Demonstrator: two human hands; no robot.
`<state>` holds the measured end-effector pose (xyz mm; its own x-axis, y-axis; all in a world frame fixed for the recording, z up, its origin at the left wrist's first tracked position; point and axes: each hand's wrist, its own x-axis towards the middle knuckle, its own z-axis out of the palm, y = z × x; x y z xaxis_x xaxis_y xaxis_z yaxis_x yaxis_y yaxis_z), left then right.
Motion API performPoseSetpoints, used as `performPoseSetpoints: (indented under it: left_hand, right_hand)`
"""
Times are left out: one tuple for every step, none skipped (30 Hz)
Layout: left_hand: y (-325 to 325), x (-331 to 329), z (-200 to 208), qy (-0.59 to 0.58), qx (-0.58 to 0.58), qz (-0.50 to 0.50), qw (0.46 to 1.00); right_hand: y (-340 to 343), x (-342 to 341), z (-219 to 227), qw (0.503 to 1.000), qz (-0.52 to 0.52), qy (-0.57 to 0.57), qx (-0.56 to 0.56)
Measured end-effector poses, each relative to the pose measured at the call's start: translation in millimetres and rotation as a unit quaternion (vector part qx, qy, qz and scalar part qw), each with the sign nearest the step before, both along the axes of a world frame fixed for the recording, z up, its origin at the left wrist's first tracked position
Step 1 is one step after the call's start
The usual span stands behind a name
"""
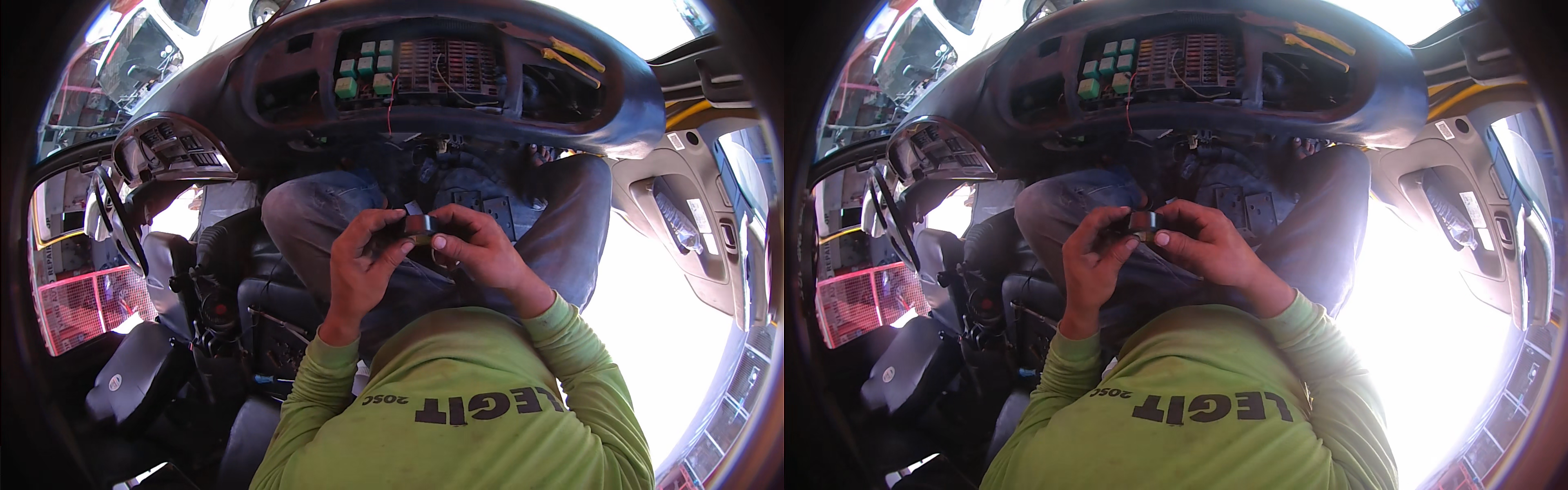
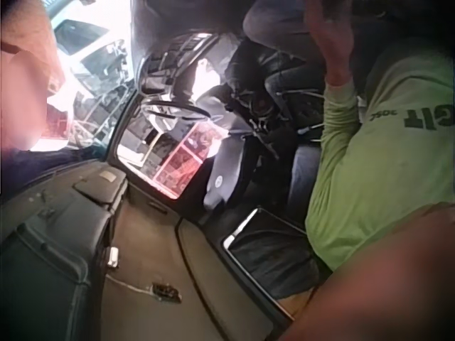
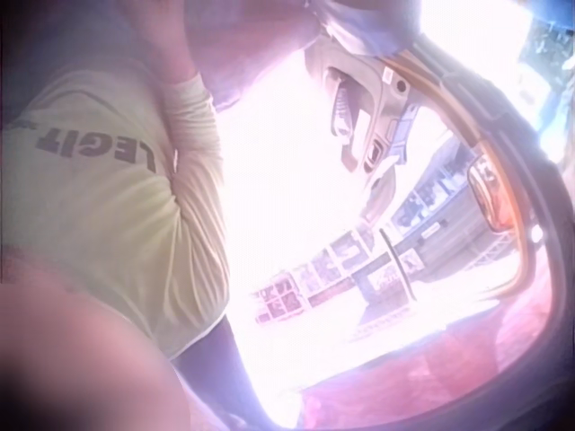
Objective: The person retrieves a tool from a motorcycle storage compartment, walks to a yellow truck, and enters the cab. Inside, they use a screwdriver to strip wire ends and connect them to the dashboard fuse box, then wrap the connections with electrical tape.
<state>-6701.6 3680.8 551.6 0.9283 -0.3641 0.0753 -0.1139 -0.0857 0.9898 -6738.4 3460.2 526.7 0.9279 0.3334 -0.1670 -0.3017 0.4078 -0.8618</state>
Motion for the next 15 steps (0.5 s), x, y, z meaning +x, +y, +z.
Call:
performPoseSetpoints:
  left_hand:
    - [0.7,-1.1,1.3,-0.014,-0.001,-0.001,1.000]
    - [1.5,-1.4,3.7,0.001,-0.003,-0.011,1.000]
    - [2.2,-0.9,6.8,0.017,-0.006,-0.020,1.000]
    - [2.1,-1.1,10.2,0.029,-0.014,-0.022,0.999]
    - [1.6,-0.7,13.7,0.022,0.006,-0.024,0.999]
    - [0.6,-0.5,16.9,0.011,0.021,-0.020,1.000]
    - [-0.6,0.3,19.7,0.000,0.041,-0.018,0.999]
    - [-1.0,2.9,22.2,-0.010,0.050,-0.040,0.998]
    - [-1.1,5.5,24.3,-0.020,0.064,-0.064,0.996]
    - [-0.9,8.0,26.1,-0.030,0.079,-0.088,0.993]
    - [-0.2,10.4,27.5,-0.038,0.088,-0.105,0.990]
    - [0.9,12.4,28.8,-0.046,0.097,-0.121,0.987]
    - [2.2,14.2,29.8,-0.056,0.102,-0.136,0.984]
    - [2.6,16.2,29.9,-0.048,0.109,-0.147,0.982]
    - [3.0,17.8,30.0,-0.042,0.113,-0.157,0.980]
  right_hand:
    - [0.3,0.3,-1.2,1.000,-0.007,-0.001,-0.009]
    - [0.7,0.3,-2.1,1.000,-0.013,0.000,0.006]
    - [0.9,0.7,-2.7,1.000,-0.020,0.008,0.015]
    - [0.9,1.0,-3.1,0.999,-0.025,0.013,0.028]
    - [0.9,1.4,-3.3,0.999,-0.023,0.021,0.031]
    - [0.6,1.6,-3.5,0.999,-0.019,0.026,0.039]
    - [0.4,2.0,-3.8,0.998,-0.016,0.030,0.047]
    - [-0.5,2.9,-4.3,0.999,-0.011,0.031,0.026]
    - [-1.6,3.7,-5.1,0.999,-0.006,0.032,0.006]
    - [-2.5,3.9,-6.1,0.999,0.000,0.033,-0.014]
    - [-3.3,4.0,-7.4,0.999,0.001,0.035,-0.010]
    - [-3.4,4.1,-9.0,0.999,0.003,0.038,-0.006]
    - [-3.7,3.8,-10.5,0.999,0.005,0.046,-0.006]
    - [-4.4,3.3,-11.9,0.999,0.007,0.046,-0.002]
    - [-4.7,2.6,-13.1,0.999,0.010,0.052,-0.002]
